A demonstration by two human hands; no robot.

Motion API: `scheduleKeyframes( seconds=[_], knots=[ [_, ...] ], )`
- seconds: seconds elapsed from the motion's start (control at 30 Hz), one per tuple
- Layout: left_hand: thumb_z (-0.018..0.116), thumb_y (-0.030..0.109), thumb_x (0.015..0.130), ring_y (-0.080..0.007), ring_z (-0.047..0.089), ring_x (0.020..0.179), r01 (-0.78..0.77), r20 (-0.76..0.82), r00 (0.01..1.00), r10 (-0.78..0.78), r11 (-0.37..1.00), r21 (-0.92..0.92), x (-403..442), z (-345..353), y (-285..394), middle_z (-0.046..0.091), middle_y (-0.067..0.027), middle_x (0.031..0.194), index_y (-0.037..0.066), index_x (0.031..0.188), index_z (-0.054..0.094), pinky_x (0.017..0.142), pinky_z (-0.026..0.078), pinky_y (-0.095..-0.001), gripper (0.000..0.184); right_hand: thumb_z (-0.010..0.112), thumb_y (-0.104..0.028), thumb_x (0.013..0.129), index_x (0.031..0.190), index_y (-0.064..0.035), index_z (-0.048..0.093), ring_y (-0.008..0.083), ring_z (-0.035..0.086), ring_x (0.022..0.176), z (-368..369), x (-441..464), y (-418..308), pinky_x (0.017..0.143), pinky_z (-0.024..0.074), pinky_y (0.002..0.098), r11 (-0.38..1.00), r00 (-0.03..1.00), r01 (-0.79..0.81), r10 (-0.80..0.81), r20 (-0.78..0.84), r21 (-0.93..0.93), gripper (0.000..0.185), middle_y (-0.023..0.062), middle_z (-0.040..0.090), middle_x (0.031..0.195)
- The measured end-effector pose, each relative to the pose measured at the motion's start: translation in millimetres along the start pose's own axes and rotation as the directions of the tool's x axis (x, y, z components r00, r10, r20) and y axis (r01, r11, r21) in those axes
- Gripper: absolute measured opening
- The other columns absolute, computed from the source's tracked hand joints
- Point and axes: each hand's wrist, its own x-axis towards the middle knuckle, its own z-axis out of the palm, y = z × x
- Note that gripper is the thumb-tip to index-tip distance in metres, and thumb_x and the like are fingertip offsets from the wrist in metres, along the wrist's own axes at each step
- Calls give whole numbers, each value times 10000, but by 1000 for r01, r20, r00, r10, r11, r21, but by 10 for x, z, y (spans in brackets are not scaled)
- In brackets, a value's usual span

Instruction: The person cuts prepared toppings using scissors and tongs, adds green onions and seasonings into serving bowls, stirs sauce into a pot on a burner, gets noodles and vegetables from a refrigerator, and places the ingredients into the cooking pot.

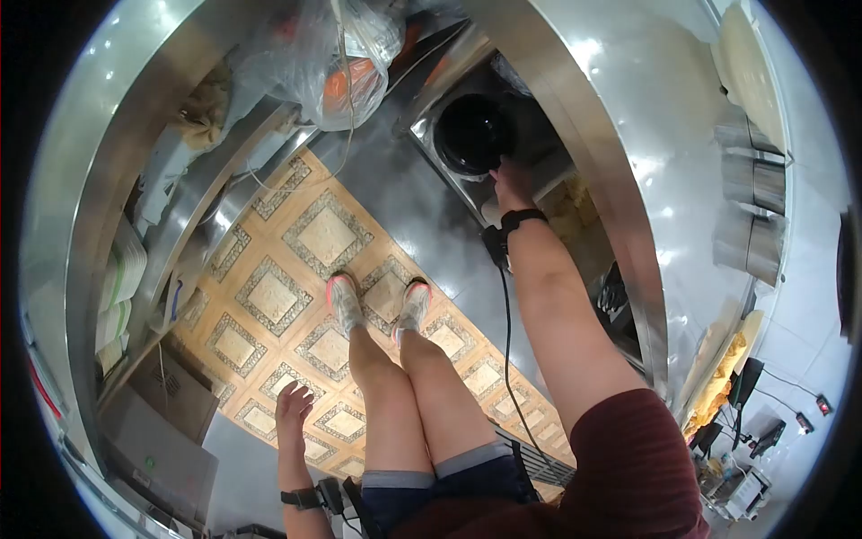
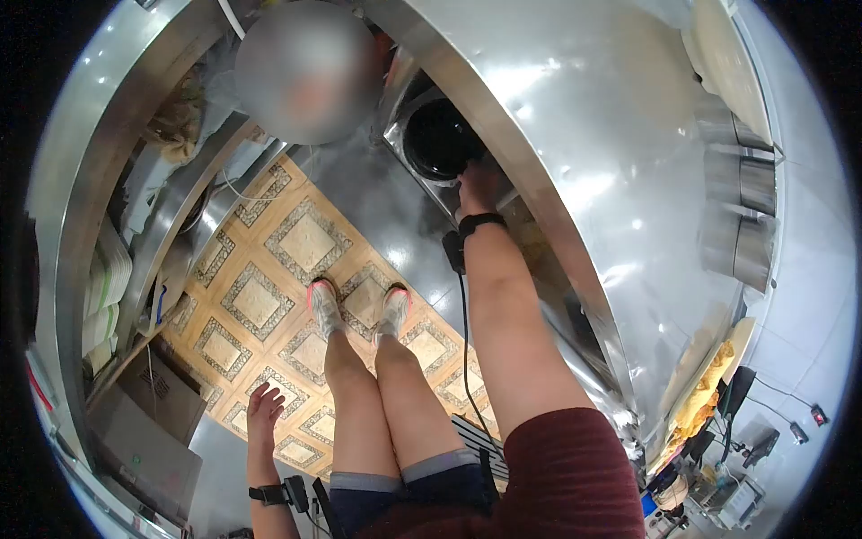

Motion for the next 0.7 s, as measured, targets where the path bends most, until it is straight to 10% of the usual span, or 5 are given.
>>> scheduleKeyframes(
  seconds=[0.23,0.5,0.63,0.7],
  knots=[
    [525,166,826,-158,536,962,-91,86,992,88,995,42,-324,243,306,531,-69,1109,85,1171,462,810,417,-270,360,563,-115,806,900,-35,514,173,494,576,-253,-1317,-729,520,485,291,993,984,-113,116,137,-29,133,79,501,771],
    [429,225,912,-212,446,1118,-727,266,684,680,666,168,-1634,680,1762,466,-114,1224,23,1225,406,936,340,-293,374,572,-149,812,851,-75,535,90,517,656,-1584,-4052,-1720,573,439,224,909,471,-185,415,779,-373,92,-4,534,729],
    [393,301,917,-183,423,1122,-775,764,445,466,628,69,-2417,813,2277,463,-102,1234,18,1214,442,955,318,-307,413,600,-236,808,901,-54,547,92,521,675,-2158,-5010,-2245,611,451,250,927,325,103,310,893,-360,211,7,557,751],
    [408,322,907,-171,419,1124,-560,832,464,303,829,11,-3219,809,2603,489,-76,1205,3,1223,452,965,308,-305,451,590,-330,816,965,-16,549,98,541,630,-2361,-5514,-2669,555,462,274,870,337,263,323,884,-418,349,49,585,765]
  ],
)
